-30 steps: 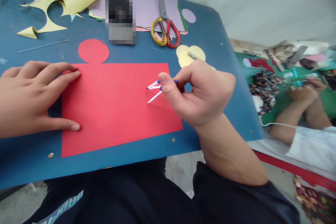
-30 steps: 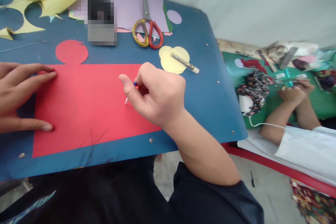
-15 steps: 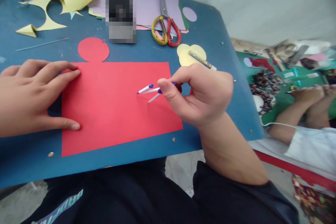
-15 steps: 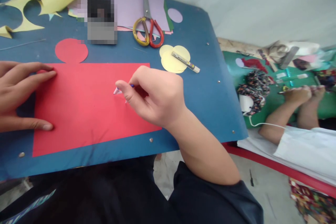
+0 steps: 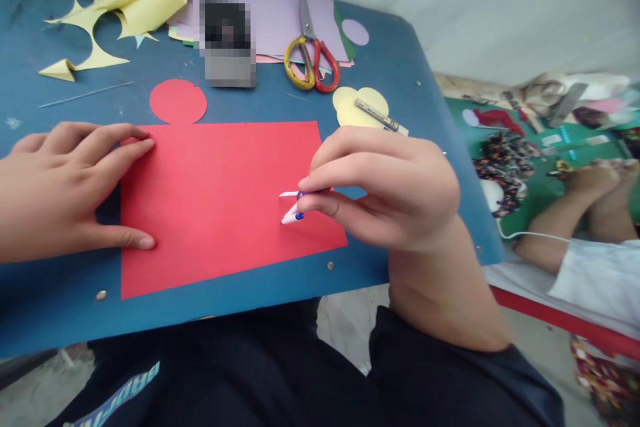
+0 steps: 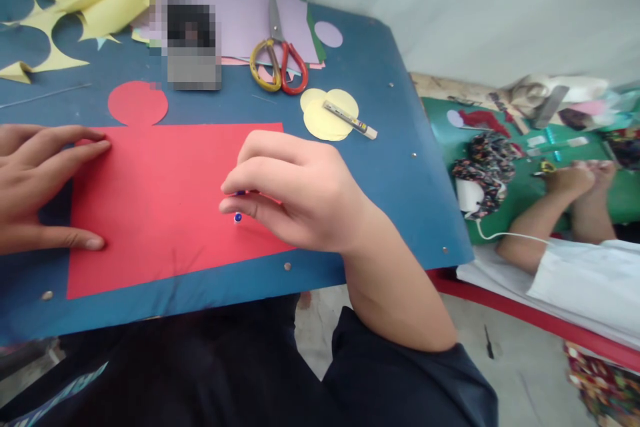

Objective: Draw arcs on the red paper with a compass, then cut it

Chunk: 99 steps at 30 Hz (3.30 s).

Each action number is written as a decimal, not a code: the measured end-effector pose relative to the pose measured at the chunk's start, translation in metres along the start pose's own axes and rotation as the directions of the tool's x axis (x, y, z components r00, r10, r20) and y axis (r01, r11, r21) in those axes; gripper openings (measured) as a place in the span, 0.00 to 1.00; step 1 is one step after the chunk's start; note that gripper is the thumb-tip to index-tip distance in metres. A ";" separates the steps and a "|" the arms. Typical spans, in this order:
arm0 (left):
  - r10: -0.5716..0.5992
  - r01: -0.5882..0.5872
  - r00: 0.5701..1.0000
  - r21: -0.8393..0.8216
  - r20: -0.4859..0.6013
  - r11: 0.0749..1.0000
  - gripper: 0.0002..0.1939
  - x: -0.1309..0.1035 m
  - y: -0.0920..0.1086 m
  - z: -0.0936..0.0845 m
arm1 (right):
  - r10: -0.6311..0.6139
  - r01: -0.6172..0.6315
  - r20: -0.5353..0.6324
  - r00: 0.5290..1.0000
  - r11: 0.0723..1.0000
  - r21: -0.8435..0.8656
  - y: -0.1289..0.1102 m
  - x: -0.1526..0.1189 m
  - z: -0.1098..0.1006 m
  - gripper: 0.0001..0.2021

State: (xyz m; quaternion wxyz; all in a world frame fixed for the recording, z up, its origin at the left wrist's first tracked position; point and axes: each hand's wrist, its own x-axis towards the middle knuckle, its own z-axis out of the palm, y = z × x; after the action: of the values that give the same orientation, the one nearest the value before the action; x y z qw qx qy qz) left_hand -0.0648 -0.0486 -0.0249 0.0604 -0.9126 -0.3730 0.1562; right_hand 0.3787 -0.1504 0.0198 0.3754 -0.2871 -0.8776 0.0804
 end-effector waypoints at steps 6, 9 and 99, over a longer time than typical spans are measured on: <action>-0.009 0.010 1.000 -0.101 0.011 0.995 0.60 0.001 0.002 -0.004 | -0.033 0.029 0.107 0.994 0.999 0.037 -0.006 0.001 -0.012 0.14; -0.001 0.000 1.000 -0.104 -0.003 0.995 0.60 0.002 0.002 -0.004 | -0.037 0.035 0.136 0.990 0.999 0.018 -0.008 0.004 -0.016 0.14; 0.006 -0.011 1.000 -0.194 -0.029 0.981 0.70 0.010 0.002 -0.013 | 0.600 -0.377 0.191 0.777 0.685 -0.624 -0.030 0.035 -0.015 0.28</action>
State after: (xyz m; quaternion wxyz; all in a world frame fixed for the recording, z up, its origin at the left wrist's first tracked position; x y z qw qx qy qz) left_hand -0.0525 -0.0426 -0.0156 -0.0242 -0.9178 -0.3816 0.1066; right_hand 0.3573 -0.1566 0.0625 0.0619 -0.5893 -0.8052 -0.0235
